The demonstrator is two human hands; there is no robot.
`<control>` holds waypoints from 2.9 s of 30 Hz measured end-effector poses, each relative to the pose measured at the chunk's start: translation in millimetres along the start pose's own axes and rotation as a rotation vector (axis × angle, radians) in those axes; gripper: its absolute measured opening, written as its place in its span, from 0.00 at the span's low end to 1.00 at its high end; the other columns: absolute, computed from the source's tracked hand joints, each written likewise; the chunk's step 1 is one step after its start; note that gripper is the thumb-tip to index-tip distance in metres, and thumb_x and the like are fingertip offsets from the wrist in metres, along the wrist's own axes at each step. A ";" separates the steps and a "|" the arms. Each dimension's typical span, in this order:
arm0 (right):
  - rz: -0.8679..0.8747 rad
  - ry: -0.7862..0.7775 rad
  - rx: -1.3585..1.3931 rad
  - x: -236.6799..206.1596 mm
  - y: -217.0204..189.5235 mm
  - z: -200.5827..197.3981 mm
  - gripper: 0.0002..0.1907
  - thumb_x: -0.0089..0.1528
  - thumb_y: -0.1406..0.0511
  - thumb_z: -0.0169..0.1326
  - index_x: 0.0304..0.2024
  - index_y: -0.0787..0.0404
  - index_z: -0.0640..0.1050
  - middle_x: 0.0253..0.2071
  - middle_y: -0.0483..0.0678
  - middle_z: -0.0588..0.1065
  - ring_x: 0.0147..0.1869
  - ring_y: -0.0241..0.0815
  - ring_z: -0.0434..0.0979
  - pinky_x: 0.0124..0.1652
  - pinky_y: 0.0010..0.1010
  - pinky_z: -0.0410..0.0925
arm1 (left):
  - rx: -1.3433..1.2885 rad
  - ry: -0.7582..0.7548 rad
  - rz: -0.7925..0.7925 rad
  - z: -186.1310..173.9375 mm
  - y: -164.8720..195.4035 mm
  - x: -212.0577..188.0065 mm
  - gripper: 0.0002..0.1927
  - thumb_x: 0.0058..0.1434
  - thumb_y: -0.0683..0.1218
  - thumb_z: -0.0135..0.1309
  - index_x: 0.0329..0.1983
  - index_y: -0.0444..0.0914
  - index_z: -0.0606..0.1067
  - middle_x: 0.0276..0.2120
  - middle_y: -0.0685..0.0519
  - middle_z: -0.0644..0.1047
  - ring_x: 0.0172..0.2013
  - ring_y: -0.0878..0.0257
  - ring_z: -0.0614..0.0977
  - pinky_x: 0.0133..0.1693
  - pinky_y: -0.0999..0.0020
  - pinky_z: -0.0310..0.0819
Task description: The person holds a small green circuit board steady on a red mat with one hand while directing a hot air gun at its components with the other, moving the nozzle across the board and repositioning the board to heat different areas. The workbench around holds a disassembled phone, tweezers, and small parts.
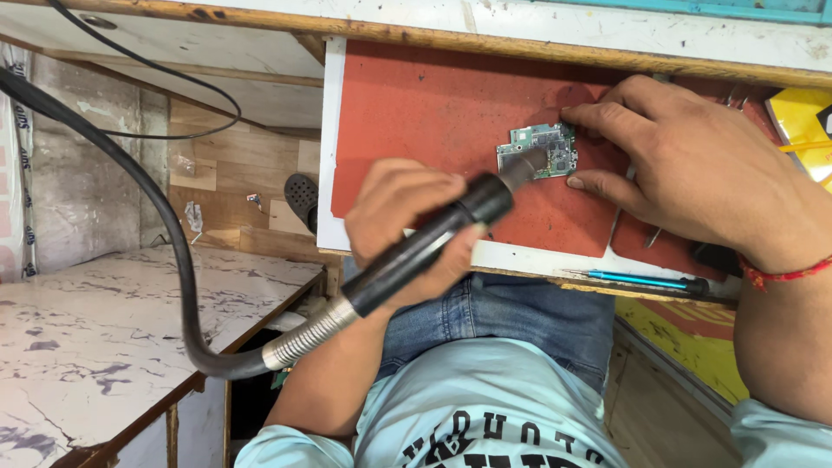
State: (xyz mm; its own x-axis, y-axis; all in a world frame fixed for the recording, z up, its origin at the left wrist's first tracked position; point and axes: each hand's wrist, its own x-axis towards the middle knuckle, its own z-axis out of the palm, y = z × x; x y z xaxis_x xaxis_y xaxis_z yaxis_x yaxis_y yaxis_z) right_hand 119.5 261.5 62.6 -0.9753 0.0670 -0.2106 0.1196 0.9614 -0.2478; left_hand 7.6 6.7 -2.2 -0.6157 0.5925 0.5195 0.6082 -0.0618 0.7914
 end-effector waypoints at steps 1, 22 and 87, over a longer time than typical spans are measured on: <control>-0.009 -0.001 0.004 0.6 0.2 0.5 0.32 0.57 0.54 0.62 0.62 0.57 0.76 0.52 0.52 0.75 0.52 0.57 0.77 0.45 0.45 0.72 | -0.017 0.013 0.005 -0.7 -0.4 -0.8 0.18 0.60 0.51 0.65 0.46 0.35 0.78 0.42 0.47 0.81 0.42 0.55 0.83 0.47 0.63 0.80; 0.017 -0.028 -0.003 0.5 -0.1 0.1 0.32 0.58 0.54 0.61 0.63 0.56 0.76 0.53 0.51 0.75 0.52 0.57 0.77 0.46 0.45 0.72 | 0.032 0.093 -0.042 -5.8 3.4 -5.2 0.15 0.62 0.49 0.64 0.46 0.36 0.78 0.41 0.48 0.81 0.43 0.55 0.82 0.49 0.65 0.79; 0.026 -0.025 0.128 10.2 -7.8 -7.7 0.32 0.55 0.55 0.59 0.61 0.56 0.74 0.53 0.52 0.73 0.50 0.58 0.76 0.46 0.46 0.71 | -0.025 0.114 -0.102 -1.1 -0.7 2.1 0.16 0.60 0.49 0.63 0.45 0.33 0.78 0.40 0.46 0.81 0.43 0.53 0.82 0.46 0.61 0.79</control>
State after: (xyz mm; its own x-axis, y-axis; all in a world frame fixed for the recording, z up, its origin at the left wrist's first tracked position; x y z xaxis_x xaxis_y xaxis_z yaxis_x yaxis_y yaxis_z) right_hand 107.2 256.7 69.6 -0.9669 0.0833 -0.2412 0.1689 0.9174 -0.3604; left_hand 5.3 7.2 -1.3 -0.7275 0.5019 0.4678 0.5275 -0.0270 0.8492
